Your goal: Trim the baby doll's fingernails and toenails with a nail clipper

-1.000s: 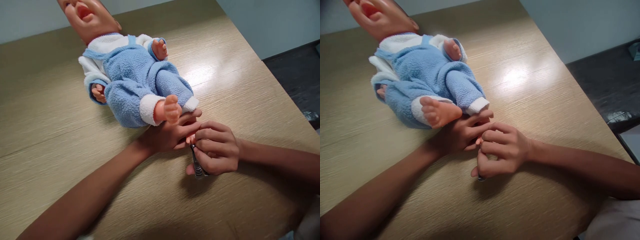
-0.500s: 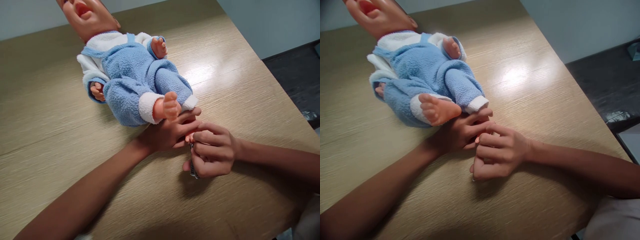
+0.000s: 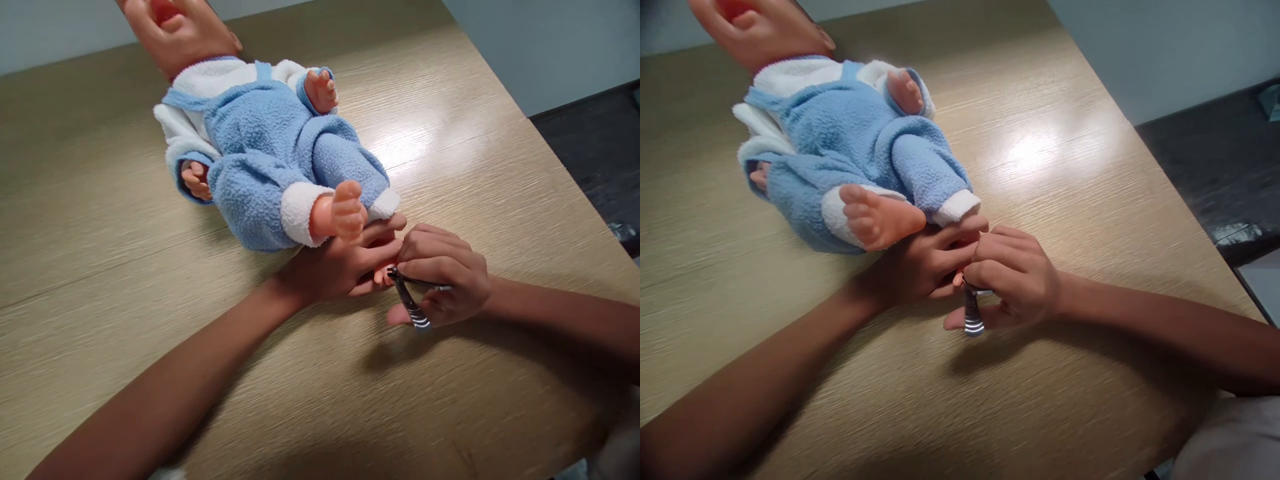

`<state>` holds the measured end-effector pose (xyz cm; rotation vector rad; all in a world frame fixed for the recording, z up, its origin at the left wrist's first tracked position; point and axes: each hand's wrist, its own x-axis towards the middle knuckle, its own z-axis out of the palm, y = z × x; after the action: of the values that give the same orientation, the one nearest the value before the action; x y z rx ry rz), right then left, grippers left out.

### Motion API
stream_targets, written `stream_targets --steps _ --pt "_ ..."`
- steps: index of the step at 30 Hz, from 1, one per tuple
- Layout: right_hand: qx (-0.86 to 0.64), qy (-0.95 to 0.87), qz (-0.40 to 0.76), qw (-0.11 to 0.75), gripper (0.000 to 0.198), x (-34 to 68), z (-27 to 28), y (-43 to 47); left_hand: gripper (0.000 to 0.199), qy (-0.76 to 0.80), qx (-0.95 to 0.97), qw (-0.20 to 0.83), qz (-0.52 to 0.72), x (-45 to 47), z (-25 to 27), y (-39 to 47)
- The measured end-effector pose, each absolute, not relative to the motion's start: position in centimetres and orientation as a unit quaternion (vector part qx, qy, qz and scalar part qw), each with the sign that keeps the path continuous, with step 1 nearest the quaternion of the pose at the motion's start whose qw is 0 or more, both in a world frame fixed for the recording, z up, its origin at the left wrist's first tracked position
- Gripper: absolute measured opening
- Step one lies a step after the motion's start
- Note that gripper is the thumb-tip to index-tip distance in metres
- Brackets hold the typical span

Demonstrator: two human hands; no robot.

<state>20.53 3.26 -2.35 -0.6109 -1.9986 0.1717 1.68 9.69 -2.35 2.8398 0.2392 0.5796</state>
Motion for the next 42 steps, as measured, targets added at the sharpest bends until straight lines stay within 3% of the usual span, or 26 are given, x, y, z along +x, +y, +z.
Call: stream_targets --steps 10,20,25,37,39,42 --pt "-0.242 -0.864 0.027 0.442 0.031 20.5 -2.5 3.1 0.03 0.106 0.974 0.136 0.145 1.7 -1.9 9.5" --pt "-0.323 -0.844 0.049 0.426 0.031 19.4 -1.5 2.4 0.032 0.124 0.972 0.126 0.153 2.2 -2.7 9.4" --pt "-0.343 -0.864 0.028 0.367 0.032 18.9 -0.6 2.4 0.035 0.149 0.973 0.141 0.109 2.6 -2.3 9.2" --pt "-0.353 -0.897 -0.086 0.253 0.017 18.3 0.3 2.2 0.031 0.159 0.945 0.183 0.219 3.3 -3.7 9.7" --pt "-0.335 -0.897 -0.099 0.271 0.013 18.3 -0.1 2.4 0.03 0.139 0.948 0.178 0.222 3.1 -3.7 9.6" --pt "-0.27 -0.883 -0.061 0.378 0.021 19.1 -1.4 2.7 0.027 0.114 0.953 0.16 0.23 2.8 -3.3 9.4"
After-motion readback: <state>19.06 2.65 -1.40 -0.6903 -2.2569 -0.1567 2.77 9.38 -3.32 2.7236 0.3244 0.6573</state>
